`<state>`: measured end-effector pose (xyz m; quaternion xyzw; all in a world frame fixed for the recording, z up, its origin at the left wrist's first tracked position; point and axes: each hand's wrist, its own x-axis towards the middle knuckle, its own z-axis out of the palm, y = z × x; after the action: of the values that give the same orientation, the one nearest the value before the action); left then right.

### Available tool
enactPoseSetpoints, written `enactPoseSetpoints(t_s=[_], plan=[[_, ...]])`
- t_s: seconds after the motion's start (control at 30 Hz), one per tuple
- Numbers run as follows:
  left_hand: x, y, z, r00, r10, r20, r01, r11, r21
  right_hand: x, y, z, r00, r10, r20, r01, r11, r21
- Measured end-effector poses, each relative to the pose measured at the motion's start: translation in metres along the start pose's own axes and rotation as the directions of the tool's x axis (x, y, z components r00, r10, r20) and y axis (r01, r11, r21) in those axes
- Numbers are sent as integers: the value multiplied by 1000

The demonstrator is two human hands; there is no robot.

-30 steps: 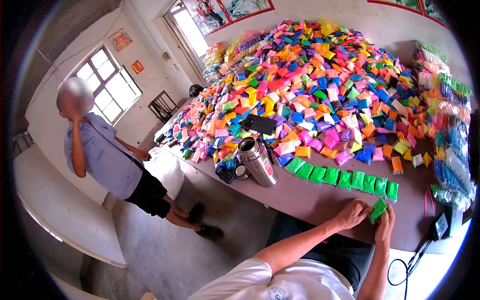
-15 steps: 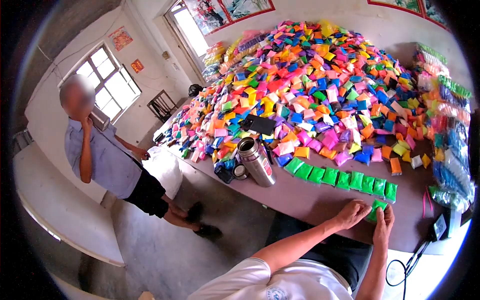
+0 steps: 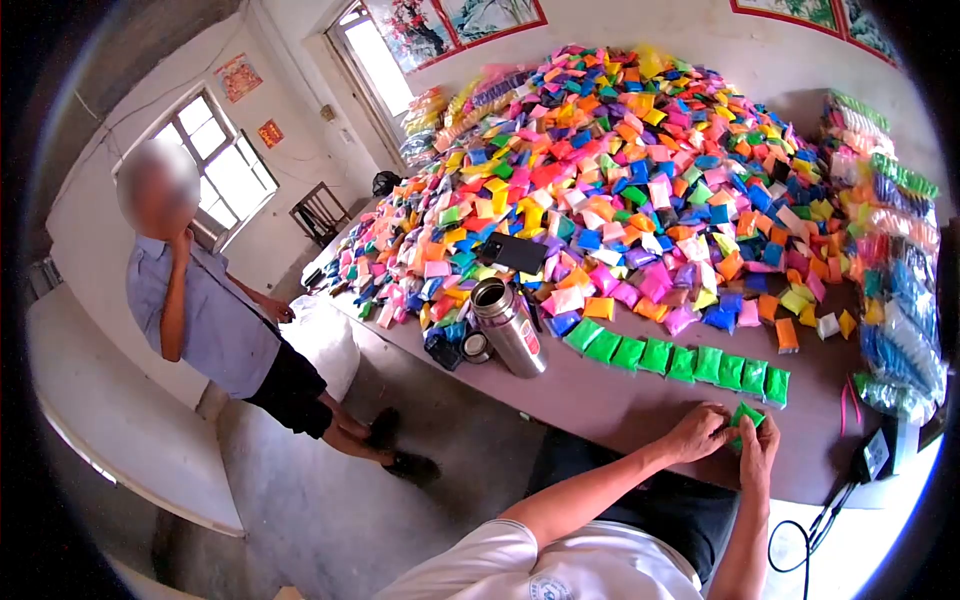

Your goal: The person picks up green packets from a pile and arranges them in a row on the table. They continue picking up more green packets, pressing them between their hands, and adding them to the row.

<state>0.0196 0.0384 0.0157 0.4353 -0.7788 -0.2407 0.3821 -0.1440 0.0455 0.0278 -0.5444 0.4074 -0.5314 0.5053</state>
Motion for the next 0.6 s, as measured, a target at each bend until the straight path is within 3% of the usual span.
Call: enactPoseSetpoints(t_s=[0.1, 0.13, 0.17, 0.23, 0.27, 0.3, 0.33, 0.37, 0.4, 0.43, 0.5, 0.57, 0.6], plan=[[2, 8, -5, 999, 27, -26, -27, 999, 32, 0, 1, -1, 1000, 13, -12, -13, 998, 57], [5, 13, -13, 997, -31, 67, 31, 1000, 3, -1, 3, -3, 999, 13, -30, -10, 997, 80], [8, 20, -22, 982, -81, 170, 87, 996, -33, -1, -4, 3, 997, 37, -62, -33, 998, 62], [8, 40, -37, 966, -150, 210, 165, 984, -59, -5, -32, 12, 986, 140, -87, -141, 990, -13], [2, 21, -20, 986, -110, 122, 133, 971, -199, -3, -15, 4, 979, 172, -108, -184, 977, -112], [1, 20, -19, 965, -213, 155, 240, 953, -184, -5, -18, 6, 979, 173, -112, -181, 981, -65], [3, 22, -18, 980, -167, 110, 180, 976, -121, -4, -12, 2, 988, 118, -102, -134, 977, -164], [2, 18, -18, 957, -225, 183, 244, 966, -86, -6, -19, 4, 984, 166, -68, -170, 984, -59], [3, 20, -17, 962, -208, 175, 231, 965, -125, -5, -5, 1, 991, 121, -61, -123, 992, -30], [3, 13, -12, 994, -63, 86, 75, 987, -143, -5, -10, 0, 993, 107, -54, -112, 989, -99], [5, 10, -17, 994, -36, 102, 50, 989, -141, -2, -7, -2, 995, 101, 2, -100, 987, -125], [6, 7, -12, 997, 79, -21, -81, 992, -94, -1, -2, 2, 1000, 27, -5, -27, 998, 54], [7, 7, -12, 993, 113, -37, -116, 990, -81, 0, -2, 0, 999, 45, 23, -45, 999, 15]])
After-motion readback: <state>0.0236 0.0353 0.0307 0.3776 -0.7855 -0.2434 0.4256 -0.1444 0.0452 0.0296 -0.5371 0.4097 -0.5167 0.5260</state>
